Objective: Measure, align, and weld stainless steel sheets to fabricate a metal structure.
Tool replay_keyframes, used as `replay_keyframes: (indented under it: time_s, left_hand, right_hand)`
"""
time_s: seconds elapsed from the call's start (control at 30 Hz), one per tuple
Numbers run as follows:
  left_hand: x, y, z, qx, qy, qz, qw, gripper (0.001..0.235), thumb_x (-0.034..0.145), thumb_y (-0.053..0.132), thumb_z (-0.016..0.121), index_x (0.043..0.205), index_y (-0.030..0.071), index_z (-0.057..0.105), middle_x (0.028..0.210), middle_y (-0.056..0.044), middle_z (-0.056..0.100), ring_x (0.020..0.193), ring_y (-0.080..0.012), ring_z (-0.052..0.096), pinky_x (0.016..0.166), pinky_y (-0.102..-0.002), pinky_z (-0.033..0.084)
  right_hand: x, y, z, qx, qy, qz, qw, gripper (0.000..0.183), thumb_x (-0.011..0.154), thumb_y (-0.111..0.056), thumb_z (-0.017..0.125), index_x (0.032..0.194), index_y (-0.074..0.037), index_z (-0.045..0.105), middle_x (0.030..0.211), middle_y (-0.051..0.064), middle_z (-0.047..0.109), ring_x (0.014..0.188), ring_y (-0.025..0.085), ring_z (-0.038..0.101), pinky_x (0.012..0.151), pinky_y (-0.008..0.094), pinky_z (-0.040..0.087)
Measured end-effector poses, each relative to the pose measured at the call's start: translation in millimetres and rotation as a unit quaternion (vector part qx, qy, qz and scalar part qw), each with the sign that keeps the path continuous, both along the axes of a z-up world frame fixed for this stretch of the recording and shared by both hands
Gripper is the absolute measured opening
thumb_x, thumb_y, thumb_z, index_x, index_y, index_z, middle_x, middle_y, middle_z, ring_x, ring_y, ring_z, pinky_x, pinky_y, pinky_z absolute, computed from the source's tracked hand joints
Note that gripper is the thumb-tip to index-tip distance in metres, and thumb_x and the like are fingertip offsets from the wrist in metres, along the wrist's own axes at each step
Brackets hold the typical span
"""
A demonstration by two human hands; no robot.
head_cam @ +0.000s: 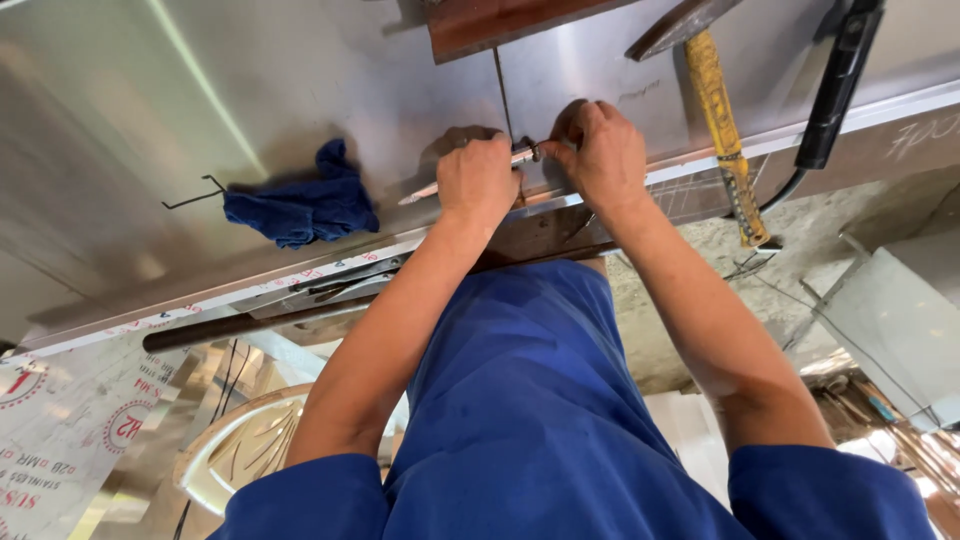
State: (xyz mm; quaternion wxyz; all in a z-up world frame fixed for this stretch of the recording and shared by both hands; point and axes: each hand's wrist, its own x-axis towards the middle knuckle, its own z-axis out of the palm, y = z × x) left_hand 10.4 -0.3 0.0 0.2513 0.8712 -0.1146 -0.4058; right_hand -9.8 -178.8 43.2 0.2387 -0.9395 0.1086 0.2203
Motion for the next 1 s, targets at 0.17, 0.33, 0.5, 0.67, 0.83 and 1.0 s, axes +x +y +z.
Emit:
replay_keyframes:
  time_s: [0.17, 0.33, 0.5, 0.67, 0.83, 1.0]
  left_hand:
    - [0.1, 1.7, 4.4, -0.010, -0.012, -0.055, 0.998, 0.042, 0.072, 0.036, 0.088, 0.095, 0.006, 0.070, 0.083, -0.016, 0.075, 0.081, -0.0363, 0.073, 0.070, -0.047, 0.058]
    - [0.3, 0.4, 12.1, 0.003, 0.001, -0.069, 0.998, 0.052, 0.073, 0.041, 0.089, 0.103, 0.006, 0.066, 0.082, -0.015, 0.075, 0.080, -0.0337, 0.075, 0.070, -0.045, 0.058]
    - [-2.0, 0.0, 10.3, 0.005, -0.002, -0.041, 0.999, 0.049, 0.072, 0.039, 0.089, 0.104, 0.008, 0.067, 0.082, -0.014, 0.075, 0.081, -0.0336, 0.075, 0.070, -0.046, 0.058]
    - [-4.1, -1.2, 17.5, 0.019, -0.003, -0.052, 0.998, 0.048, 0.075, 0.037, 0.087, 0.105, 0.007, 0.065, 0.085, -0.014, 0.076, 0.084, -0.0343, 0.074, 0.071, -0.047, 0.058]
    - [-9.6, 0.1, 9.1, -0.002, -0.025, -0.034, 0.999, 0.048, 0.074, 0.036, 0.087, 0.106, 0.007, 0.066, 0.087, -0.015, 0.076, 0.084, -0.0343, 0.075, 0.072, -0.046, 0.058]
    - [-1.1, 17.0, 4.8, -0.163, 0.025, 0.016, 0.986, 0.034, 0.088, 0.030, 0.077, 0.110, 0.007, 0.066, 0.094, -0.017, 0.075, 0.089, -0.0380, 0.072, 0.077, -0.047, 0.056]
  right_hand:
    - [-6.9, 2.6, -2.4, 0.004, -0.017, -0.004, 1.000, 0.032, 0.077, -0.029, 0.093, 0.088, -0.009, 0.072, 0.086, 0.010, 0.067, 0.079, 0.033, 0.066, 0.068, 0.045, 0.052]
    - [-7.0, 0.5, -6.5, -0.011, -0.004, -0.033, 0.999, 0.042, 0.070, -0.037, 0.096, 0.083, -0.006, 0.071, 0.084, 0.011, 0.068, 0.076, 0.033, 0.066, 0.066, 0.045, 0.051]
    - [-6.7, -2.1, -8.4, -0.008, -0.014, -0.042, 0.999, 0.042, 0.070, -0.036, 0.096, 0.083, -0.006, 0.070, 0.084, 0.011, 0.068, 0.076, 0.033, 0.066, 0.067, 0.045, 0.052]
    - [-9.6, -2.1, -8.1, 0.000, -0.022, -0.040, 0.999, 0.043, 0.069, -0.036, 0.096, 0.082, -0.005, 0.069, 0.085, 0.011, 0.068, 0.076, 0.033, 0.066, 0.066, 0.045, 0.051]
    - [-12.7, -7.6, -4.0, 0.026, -0.016, -0.003, 1.000, 0.041, 0.075, -0.033, 0.095, 0.088, -0.004, 0.069, 0.085, 0.012, 0.067, 0.076, 0.032, 0.066, 0.067, 0.043, 0.052]
    - [-24.7, -32.4, 21.5, -0.002, -0.096, 0.004, 0.995, 0.034, 0.092, -0.024, 0.092, 0.099, -0.002, 0.067, 0.099, 0.014, 0.066, 0.088, 0.031, 0.065, 0.078, 0.042, 0.052]
